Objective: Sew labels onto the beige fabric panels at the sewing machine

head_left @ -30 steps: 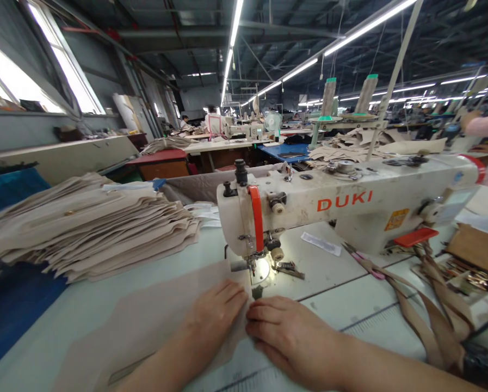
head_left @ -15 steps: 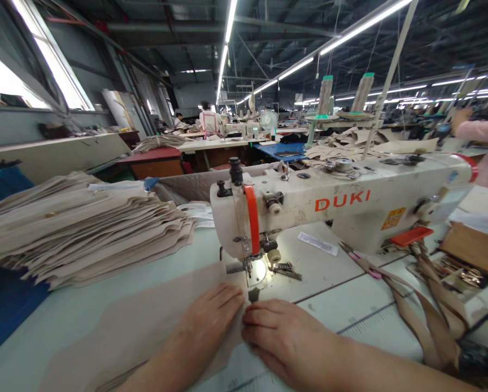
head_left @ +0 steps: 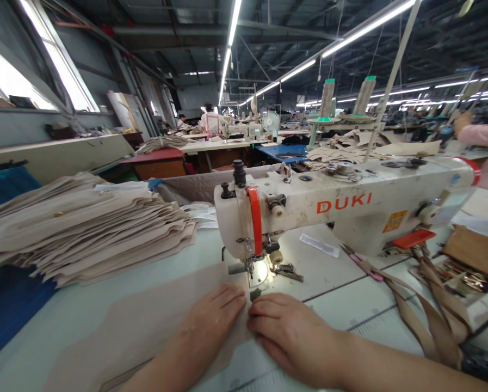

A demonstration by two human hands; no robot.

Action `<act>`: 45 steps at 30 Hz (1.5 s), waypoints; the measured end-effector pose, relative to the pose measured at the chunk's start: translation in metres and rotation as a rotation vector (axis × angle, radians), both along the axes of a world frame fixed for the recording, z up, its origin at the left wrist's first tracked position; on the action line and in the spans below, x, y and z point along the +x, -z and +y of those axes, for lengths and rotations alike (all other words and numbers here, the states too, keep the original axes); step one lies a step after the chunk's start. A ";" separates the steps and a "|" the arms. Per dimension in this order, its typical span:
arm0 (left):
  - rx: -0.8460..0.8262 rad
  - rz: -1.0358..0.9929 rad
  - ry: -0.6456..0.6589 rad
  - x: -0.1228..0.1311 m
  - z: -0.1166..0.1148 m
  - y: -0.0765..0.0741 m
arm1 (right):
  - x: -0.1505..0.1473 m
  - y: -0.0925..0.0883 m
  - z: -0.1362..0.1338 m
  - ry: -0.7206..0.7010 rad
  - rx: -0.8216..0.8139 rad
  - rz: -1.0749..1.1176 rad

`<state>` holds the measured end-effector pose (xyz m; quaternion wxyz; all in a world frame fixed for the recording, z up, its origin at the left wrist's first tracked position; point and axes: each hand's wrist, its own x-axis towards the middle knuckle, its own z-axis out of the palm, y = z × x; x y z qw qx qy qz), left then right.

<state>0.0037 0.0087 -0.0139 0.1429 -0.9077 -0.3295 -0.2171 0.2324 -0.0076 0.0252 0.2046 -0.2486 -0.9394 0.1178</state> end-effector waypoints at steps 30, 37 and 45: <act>-0.059 0.031 -0.108 0.014 0.012 -0.013 | -0.004 0.004 0.046 0.193 0.216 -0.176; -0.042 -0.010 -0.087 0.014 0.016 -0.010 | -0.005 0.007 0.049 0.202 0.249 -0.188; -0.100 -0.055 -0.087 0.015 0.014 -0.009 | -0.004 0.007 0.047 0.213 0.218 -0.200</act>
